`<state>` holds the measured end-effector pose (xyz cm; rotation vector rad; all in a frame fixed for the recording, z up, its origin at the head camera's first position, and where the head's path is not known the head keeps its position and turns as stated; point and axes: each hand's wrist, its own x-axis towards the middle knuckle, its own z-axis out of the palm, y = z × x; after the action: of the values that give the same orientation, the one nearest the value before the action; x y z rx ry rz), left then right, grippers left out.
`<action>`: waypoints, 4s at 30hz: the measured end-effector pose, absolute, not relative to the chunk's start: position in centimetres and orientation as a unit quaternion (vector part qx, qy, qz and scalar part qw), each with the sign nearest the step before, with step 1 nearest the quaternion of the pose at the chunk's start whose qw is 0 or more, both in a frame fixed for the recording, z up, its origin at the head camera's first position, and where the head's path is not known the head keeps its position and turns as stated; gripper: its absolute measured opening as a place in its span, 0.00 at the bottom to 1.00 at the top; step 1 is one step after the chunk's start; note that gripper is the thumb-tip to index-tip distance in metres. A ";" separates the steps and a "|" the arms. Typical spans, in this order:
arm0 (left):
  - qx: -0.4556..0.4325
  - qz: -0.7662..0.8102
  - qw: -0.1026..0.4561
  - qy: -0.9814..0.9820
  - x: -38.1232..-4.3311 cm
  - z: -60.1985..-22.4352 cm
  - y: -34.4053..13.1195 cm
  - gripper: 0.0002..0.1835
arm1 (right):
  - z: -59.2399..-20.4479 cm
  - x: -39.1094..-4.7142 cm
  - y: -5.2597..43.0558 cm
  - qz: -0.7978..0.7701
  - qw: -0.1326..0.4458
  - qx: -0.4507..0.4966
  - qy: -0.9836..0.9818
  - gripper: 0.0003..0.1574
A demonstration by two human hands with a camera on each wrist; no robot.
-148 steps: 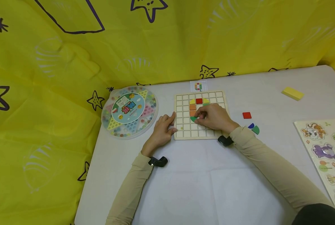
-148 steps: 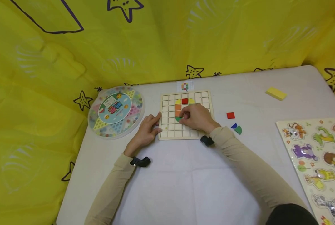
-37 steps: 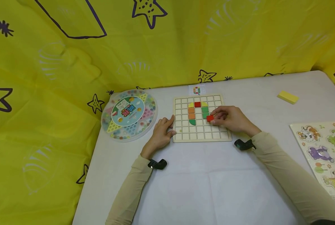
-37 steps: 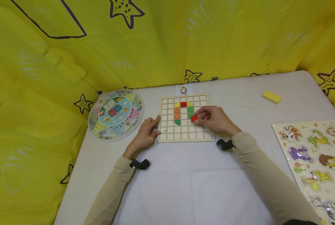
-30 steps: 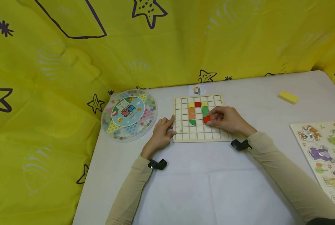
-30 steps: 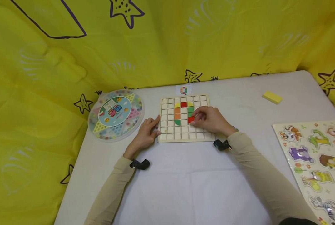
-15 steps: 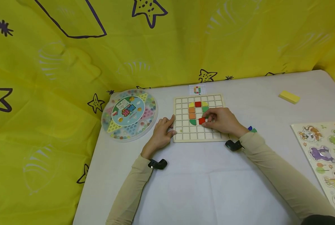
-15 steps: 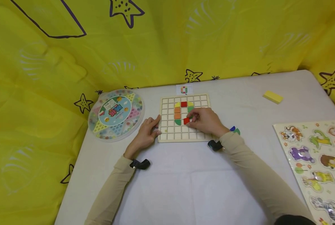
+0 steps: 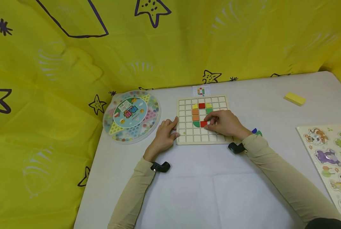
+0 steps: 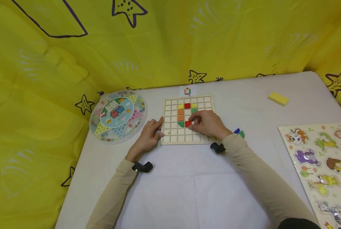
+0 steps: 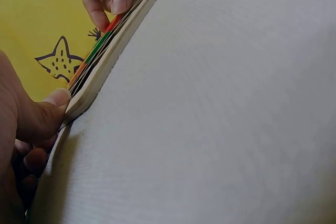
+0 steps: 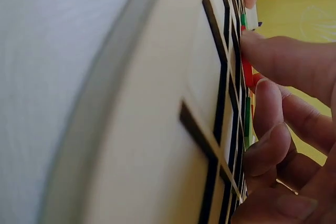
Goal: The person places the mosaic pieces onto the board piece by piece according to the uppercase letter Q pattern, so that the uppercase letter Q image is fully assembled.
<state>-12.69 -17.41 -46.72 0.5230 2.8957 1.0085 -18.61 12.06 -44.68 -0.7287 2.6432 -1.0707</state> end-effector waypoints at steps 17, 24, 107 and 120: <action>0.167 0.323 0.020 0.932 -12.8 -46.8 -17.4 0.37 | -44.0 -18.4 13.3 -0.367 0.093 -0.228 0.897 0.13; 0.166 0.322 0.019 0.932 -12.8 -46.8 -17.5 0.37 | -42.9 -18.0 16.9 -0.359 0.094 -0.180 0.911 0.16; 0.159 0.327 0.024 0.931 -12.8 -46.9 -17.4 0.39 | -43.6 -16.0 21.8 -0.397 0.050 -0.163 0.902 0.14; 0.160 0.332 0.027 0.929 -12.8 -46.8 -17.4 0.38 | -43.7 -17.7 16.7 -0.407 0.107 -0.200 0.885 0.12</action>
<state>-12.79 -17.40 -46.80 0.4932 2.8707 1.0272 -17.74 16.66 -43.68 -0.5894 2.6042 -1.1987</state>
